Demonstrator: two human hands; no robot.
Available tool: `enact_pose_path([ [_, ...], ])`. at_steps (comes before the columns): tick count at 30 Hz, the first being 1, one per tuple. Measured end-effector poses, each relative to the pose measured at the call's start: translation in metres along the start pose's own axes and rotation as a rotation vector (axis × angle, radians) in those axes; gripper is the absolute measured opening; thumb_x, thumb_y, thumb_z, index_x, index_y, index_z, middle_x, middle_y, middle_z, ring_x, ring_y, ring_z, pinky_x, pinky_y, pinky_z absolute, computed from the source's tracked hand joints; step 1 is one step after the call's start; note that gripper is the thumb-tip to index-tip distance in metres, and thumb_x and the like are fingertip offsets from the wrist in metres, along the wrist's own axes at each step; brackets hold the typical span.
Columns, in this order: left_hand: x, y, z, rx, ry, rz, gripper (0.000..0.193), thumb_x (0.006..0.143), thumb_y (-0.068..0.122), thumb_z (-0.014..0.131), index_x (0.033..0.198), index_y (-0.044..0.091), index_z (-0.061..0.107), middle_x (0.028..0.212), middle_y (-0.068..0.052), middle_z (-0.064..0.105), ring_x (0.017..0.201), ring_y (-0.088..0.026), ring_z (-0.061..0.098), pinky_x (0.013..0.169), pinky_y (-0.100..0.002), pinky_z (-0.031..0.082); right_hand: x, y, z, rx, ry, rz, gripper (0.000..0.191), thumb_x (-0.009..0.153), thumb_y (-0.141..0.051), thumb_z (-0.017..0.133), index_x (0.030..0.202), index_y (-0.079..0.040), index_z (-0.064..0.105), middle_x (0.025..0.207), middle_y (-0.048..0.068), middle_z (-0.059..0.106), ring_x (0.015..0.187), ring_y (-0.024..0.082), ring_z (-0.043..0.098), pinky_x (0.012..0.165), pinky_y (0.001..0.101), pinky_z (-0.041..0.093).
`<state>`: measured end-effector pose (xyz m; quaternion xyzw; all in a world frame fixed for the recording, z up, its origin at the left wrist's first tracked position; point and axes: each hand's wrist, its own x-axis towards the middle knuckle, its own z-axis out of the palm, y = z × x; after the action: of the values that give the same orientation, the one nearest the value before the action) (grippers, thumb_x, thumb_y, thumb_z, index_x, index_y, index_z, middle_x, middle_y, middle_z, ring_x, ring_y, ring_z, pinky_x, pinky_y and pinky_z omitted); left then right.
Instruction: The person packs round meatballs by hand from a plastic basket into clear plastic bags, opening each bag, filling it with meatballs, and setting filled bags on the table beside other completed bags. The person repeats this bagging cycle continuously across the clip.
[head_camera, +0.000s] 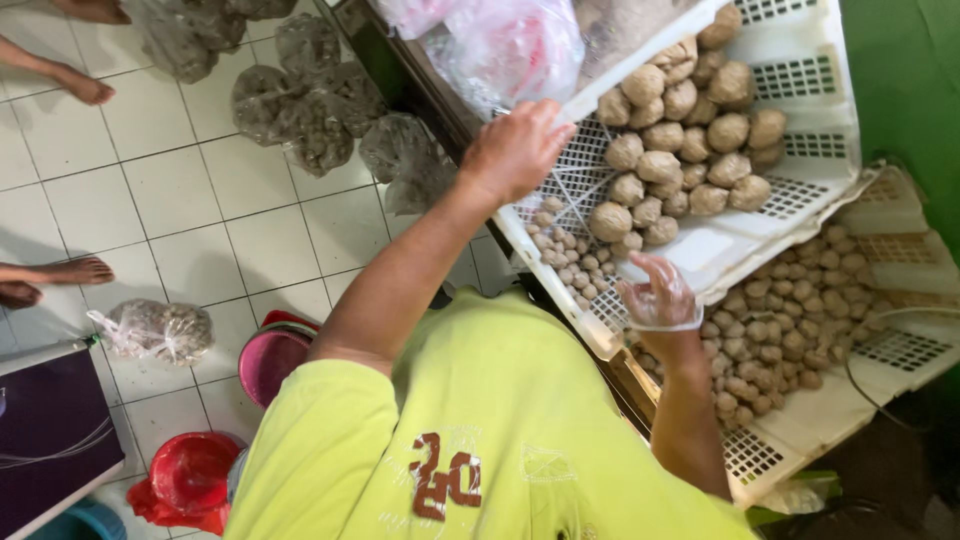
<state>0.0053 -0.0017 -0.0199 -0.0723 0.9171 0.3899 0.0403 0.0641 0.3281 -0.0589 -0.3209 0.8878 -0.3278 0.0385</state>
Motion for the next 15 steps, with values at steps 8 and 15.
enact_pose_path([
  [8, 0.008, -0.031, 0.019, -0.667, 0.180, 0.053, 0.031, 0.103, 0.033, 0.050, 0.107, 0.007, 0.066, 0.087, -0.006, 0.073, 0.073, -0.021, 0.069, 0.064, -0.035, 0.056, -0.012, -0.018, 0.041, -0.238, 0.355, 0.067, 0.041, 0.094, -0.007, 0.078, 0.130, -0.007, 0.059, 0.120, 0.016, 0.067, 0.097, 0.025, 0.070, 0.075, 0.0343, 0.061],
  [15, 0.004, -0.110, 0.000, -0.803, 0.515, 0.109, 0.021, 0.106, 0.019, 0.059, 0.104, 0.001, 0.067, 0.086, -0.008, 0.073, 0.078, -0.015, 0.068, 0.071, -0.031, 0.056, -0.010, -0.009, 0.047, -0.220, 0.429, 0.154, 0.042, 0.095, -0.002, 0.076, 0.132, -0.003, 0.057, 0.118, 0.016, 0.065, 0.090, 0.021, 0.069, 0.078, 0.0327, 0.061],
])
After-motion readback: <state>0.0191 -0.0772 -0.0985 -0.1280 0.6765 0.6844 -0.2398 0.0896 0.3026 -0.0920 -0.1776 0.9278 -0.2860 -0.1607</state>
